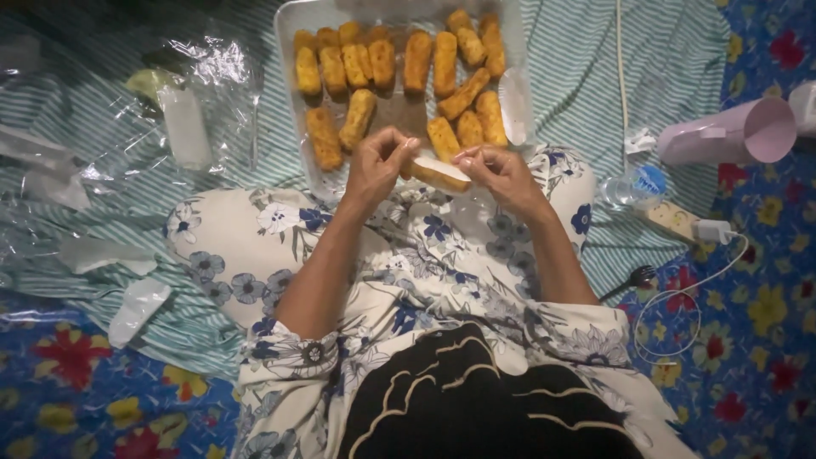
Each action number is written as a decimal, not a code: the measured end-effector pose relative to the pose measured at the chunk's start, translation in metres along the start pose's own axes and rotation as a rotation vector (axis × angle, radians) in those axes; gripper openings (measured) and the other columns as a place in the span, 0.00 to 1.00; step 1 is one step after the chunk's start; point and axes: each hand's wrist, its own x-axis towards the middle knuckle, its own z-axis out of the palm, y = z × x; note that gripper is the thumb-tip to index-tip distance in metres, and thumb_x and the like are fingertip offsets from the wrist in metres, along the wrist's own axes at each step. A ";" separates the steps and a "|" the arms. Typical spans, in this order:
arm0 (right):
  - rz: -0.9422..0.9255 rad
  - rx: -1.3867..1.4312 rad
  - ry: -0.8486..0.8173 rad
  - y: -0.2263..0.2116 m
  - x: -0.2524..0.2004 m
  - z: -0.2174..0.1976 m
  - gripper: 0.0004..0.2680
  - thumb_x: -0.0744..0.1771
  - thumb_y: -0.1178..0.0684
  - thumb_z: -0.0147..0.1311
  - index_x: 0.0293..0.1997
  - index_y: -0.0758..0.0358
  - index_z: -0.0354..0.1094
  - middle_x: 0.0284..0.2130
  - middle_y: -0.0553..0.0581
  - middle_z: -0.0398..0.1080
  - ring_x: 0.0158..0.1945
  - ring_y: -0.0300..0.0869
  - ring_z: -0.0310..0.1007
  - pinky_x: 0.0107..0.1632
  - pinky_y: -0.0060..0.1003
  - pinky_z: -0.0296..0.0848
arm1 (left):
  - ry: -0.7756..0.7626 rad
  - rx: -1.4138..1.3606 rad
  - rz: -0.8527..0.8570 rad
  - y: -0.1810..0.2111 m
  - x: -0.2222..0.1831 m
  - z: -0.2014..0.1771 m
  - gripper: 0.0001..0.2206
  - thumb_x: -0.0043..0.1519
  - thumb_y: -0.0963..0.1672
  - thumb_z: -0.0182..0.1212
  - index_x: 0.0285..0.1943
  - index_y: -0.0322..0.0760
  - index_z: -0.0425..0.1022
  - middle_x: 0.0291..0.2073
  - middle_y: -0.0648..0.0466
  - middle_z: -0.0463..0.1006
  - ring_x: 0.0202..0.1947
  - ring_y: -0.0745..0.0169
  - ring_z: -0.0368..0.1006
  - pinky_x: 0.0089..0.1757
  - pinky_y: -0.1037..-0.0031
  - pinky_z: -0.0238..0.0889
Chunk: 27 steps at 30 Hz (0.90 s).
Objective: Wrapping individual fried food items in small paper sheets from a tray.
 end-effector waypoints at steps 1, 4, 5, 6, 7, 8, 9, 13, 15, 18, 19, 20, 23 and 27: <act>0.011 -0.001 0.000 0.000 0.000 0.000 0.13 0.70 0.52 0.56 0.26 0.62 0.64 0.46 0.60 0.73 0.46 0.41 0.71 0.48 0.36 0.70 | 0.002 0.003 0.001 0.001 0.000 0.000 0.07 0.63 0.42 0.67 0.32 0.35 0.79 0.16 0.48 0.77 0.17 0.64 0.75 0.26 0.78 0.67; 0.023 0.012 0.001 -0.007 0.001 0.001 0.13 0.71 0.52 0.55 0.26 0.62 0.64 0.47 0.61 0.73 0.45 0.41 0.71 0.47 0.36 0.70 | 0.001 0.001 -0.014 -0.002 0.001 -0.001 0.09 0.63 0.43 0.68 0.32 0.34 0.77 0.17 0.48 0.78 0.17 0.64 0.75 0.26 0.78 0.67; 0.024 0.014 0.001 -0.010 -0.001 0.003 0.13 0.71 0.52 0.55 0.26 0.62 0.64 0.47 0.61 0.73 0.45 0.41 0.71 0.47 0.36 0.70 | 0.000 0.002 -0.016 -0.004 0.002 -0.001 0.09 0.63 0.43 0.68 0.32 0.34 0.77 0.17 0.48 0.78 0.17 0.64 0.75 0.26 0.78 0.67; 0.064 0.036 0.023 -0.014 -0.003 0.004 0.13 0.70 0.51 0.56 0.25 0.62 0.63 0.47 0.61 0.73 0.40 0.39 0.70 0.43 0.34 0.70 | -0.001 0.003 -0.025 -0.006 0.002 -0.001 0.09 0.63 0.43 0.68 0.32 0.35 0.76 0.17 0.47 0.78 0.18 0.64 0.76 0.27 0.77 0.68; 0.103 0.057 0.045 -0.018 -0.005 0.006 0.13 0.69 0.50 0.57 0.25 0.61 0.63 0.47 0.60 0.73 0.36 0.38 0.70 0.38 0.31 0.70 | -0.002 0.003 -0.032 -0.007 0.003 -0.001 0.09 0.63 0.43 0.68 0.32 0.35 0.75 0.18 0.47 0.78 0.19 0.64 0.76 0.28 0.77 0.69; 0.104 0.058 0.045 -0.021 -0.006 0.007 0.13 0.69 0.50 0.57 0.25 0.61 0.63 0.47 0.60 0.73 0.36 0.38 0.70 0.38 0.31 0.70 | -0.002 0.003 -0.034 -0.006 0.002 -0.001 0.09 0.63 0.43 0.68 0.32 0.35 0.75 0.18 0.47 0.78 0.19 0.64 0.76 0.28 0.77 0.69; 0.121 0.085 0.066 -0.023 -0.007 0.007 0.13 0.69 0.51 0.57 0.25 0.60 0.62 0.47 0.59 0.73 0.35 0.35 0.70 0.37 0.27 0.69 | -0.002 0.000 -0.050 -0.005 0.002 0.000 0.09 0.63 0.43 0.68 0.32 0.36 0.75 0.19 0.47 0.79 0.20 0.63 0.77 0.29 0.76 0.70; 0.129 0.105 0.083 -0.006 -0.001 0.003 0.12 0.70 0.51 0.57 0.26 0.59 0.61 0.47 0.59 0.74 0.32 0.35 0.71 0.35 0.27 0.70 | 0.008 0.003 -0.088 0.002 0.001 0.003 0.09 0.63 0.43 0.67 0.32 0.37 0.73 0.20 0.48 0.79 0.21 0.62 0.78 0.30 0.74 0.71; 0.115 0.103 0.094 -0.004 -0.001 0.005 0.12 0.70 0.51 0.57 0.26 0.60 0.62 0.47 0.59 0.74 0.33 0.34 0.71 0.35 0.26 0.70 | 0.009 -0.005 -0.093 -0.003 0.002 0.001 0.09 0.63 0.43 0.67 0.32 0.36 0.73 0.21 0.48 0.79 0.22 0.62 0.78 0.31 0.73 0.71; 0.103 0.114 0.119 0.006 0.000 0.006 0.12 0.69 0.52 0.57 0.26 0.61 0.62 0.46 0.59 0.74 0.34 0.34 0.71 0.36 0.26 0.71 | 0.023 -0.048 -0.114 -0.003 0.001 0.000 0.09 0.61 0.42 0.67 0.32 0.36 0.71 0.25 0.47 0.80 0.24 0.61 0.78 0.30 0.73 0.73; 0.106 0.126 0.134 0.011 0.000 0.006 0.12 0.69 0.53 0.58 0.26 0.60 0.62 0.46 0.58 0.74 0.35 0.34 0.72 0.37 0.26 0.72 | 0.032 -0.084 -0.129 -0.003 0.001 0.000 0.09 0.60 0.41 0.68 0.32 0.36 0.70 0.29 0.46 0.81 0.26 0.60 0.79 0.29 0.73 0.74; 0.103 0.124 0.135 0.009 -0.002 0.008 0.12 0.69 0.53 0.58 0.26 0.60 0.62 0.46 0.58 0.74 0.35 0.34 0.72 0.37 0.26 0.72 | 0.032 -0.086 -0.125 0.000 0.000 0.001 0.09 0.60 0.41 0.68 0.32 0.36 0.70 0.29 0.46 0.81 0.26 0.60 0.79 0.29 0.73 0.74; 0.114 0.113 0.147 0.004 -0.005 0.012 0.12 0.69 0.52 0.59 0.26 0.60 0.62 0.45 0.58 0.73 0.35 0.35 0.71 0.37 0.27 0.73 | 0.048 -0.097 -0.121 0.002 -0.002 0.003 0.08 0.62 0.41 0.62 0.32 0.35 0.68 0.32 0.45 0.82 0.29 0.61 0.78 0.29 0.72 0.75; 0.122 0.079 0.149 -0.001 -0.008 0.015 0.13 0.69 0.52 0.59 0.25 0.60 0.61 0.44 0.58 0.73 0.35 0.35 0.70 0.37 0.27 0.73 | 0.062 -0.114 -0.119 -0.006 -0.001 0.001 0.07 0.59 0.40 0.63 0.32 0.36 0.67 0.32 0.45 0.82 0.28 0.61 0.78 0.27 0.74 0.75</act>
